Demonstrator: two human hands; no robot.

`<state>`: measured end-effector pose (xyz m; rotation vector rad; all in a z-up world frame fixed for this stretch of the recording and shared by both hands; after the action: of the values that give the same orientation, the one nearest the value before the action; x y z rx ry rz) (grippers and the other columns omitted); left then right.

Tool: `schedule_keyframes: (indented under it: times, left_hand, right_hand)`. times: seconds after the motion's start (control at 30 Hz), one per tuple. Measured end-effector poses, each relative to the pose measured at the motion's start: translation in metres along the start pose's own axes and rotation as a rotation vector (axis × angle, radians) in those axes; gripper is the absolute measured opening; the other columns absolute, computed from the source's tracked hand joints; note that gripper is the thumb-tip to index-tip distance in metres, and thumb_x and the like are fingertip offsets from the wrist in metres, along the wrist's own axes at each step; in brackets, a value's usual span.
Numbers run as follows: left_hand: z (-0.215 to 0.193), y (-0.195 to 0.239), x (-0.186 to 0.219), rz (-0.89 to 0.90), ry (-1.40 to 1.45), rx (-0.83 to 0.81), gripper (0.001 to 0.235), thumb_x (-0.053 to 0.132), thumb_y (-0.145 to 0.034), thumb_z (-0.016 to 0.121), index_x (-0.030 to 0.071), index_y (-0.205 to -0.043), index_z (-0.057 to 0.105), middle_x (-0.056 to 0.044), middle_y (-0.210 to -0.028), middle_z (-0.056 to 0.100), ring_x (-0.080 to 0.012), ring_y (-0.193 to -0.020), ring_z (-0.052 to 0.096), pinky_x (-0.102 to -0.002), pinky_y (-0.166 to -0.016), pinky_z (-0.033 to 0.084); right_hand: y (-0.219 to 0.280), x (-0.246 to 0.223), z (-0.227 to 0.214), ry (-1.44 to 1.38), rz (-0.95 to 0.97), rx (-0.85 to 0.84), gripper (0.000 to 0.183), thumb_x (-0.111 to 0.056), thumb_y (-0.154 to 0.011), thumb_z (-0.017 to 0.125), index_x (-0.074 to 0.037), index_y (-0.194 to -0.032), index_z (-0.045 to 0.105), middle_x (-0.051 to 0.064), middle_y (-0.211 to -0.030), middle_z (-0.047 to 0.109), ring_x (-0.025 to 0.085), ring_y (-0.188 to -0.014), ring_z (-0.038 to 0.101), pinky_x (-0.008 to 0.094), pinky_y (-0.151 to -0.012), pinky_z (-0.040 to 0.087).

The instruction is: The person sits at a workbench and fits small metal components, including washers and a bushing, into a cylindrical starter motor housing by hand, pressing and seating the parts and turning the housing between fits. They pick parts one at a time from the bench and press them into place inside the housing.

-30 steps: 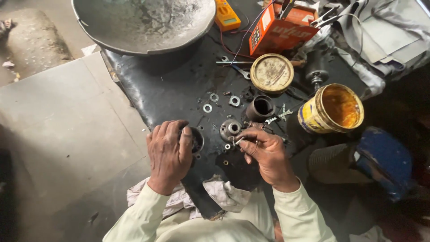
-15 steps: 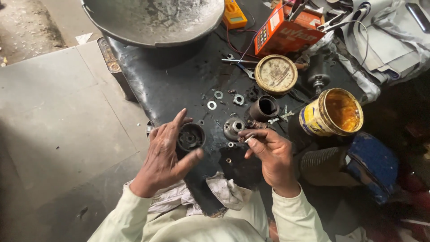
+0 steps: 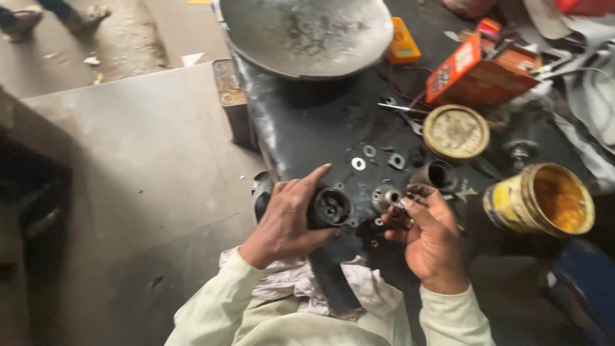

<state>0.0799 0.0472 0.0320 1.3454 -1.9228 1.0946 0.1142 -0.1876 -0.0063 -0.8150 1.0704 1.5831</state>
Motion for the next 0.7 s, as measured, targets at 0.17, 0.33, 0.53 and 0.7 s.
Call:
schedule_keyframes:
  times: [0.17,0.33,0.53,0.7]
  left_hand:
    - [-0.003,0.003,-0.002,0.025,0.031,0.016,0.107,0.028,-0.062,0.09,0.006,-0.154,0.039,-0.019,-0.126,0.067,-0.0326,-0.119,0.061,-0.043,-0.107,0.039]
    - [-0.004,0.003,-0.009,-0.05,0.104,0.0,0.107,0.023,-0.062,0.089,0.008,-0.155,0.038,-0.017,-0.127,0.07,-0.0313,-0.119,0.062,-0.043,-0.107,0.044]
    - [0.015,0.007,-0.012,-0.149,0.531,-0.116,0.109,0.007,-0.076,0.086,0.007,-0.162,0.02,-0.015,-0.14,0.066,-0.0281,-0.134,0.063,-0.042,-0.118,0.043]
    - [0.03,0.008,-0.018,-0.204,1.006,-0.142,0.113,-0.005,-0.078,0.082,0.007,-0.164,0.01,-0.02,-0.143,0.058,-0.0278,-0.13,0.061,-0.044,-0.111,0.053]
  right_hand:
    - [-0.014,0.016,-0.014,0.086,0.036,-0.044,0.017,-0.013,-0.099,0.063,-0.008,-0.115,0.065,0.013,-0.089,0.071,0.021,-0.071,0.067,0.031,-0.05,0.053]
    - [-0.009,0.02,0.003,-0.016,0.158,-0.117,0.026,-0.02,-0.098,0.06,0.001,-0.111,0.067,0.013,-0.089,0.073,0.019,-0.071,0.071,0.03,-0.056,0.058]
    - [-0.005,0.009,0.003,0.167,0.094,-0.14,0.021,-0.005,-0.095,0.067,0.006,-0.113,0.068,0.016,-0.092,0.074,0.019,-0.076,0.07,0.031,-0.059,0.057]
    - [-0.005,-0.007,0.014,0.125,0.101,-0.154,0.018,-0.007,-0.094,0.063,0.002,-0.109,0.066,0.017,-0.095,0.076,0.021,-0.08,0.074,0.031,-0.061,0.059]
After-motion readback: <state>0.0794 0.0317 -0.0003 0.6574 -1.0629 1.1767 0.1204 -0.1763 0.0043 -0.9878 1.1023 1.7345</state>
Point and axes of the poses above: each hand's wrist, its own y-axis away from the middle knuckle, its own z-axis out of the palm, x = y × z, the point moved 10 cm from there along -y, towards the middle knuckle
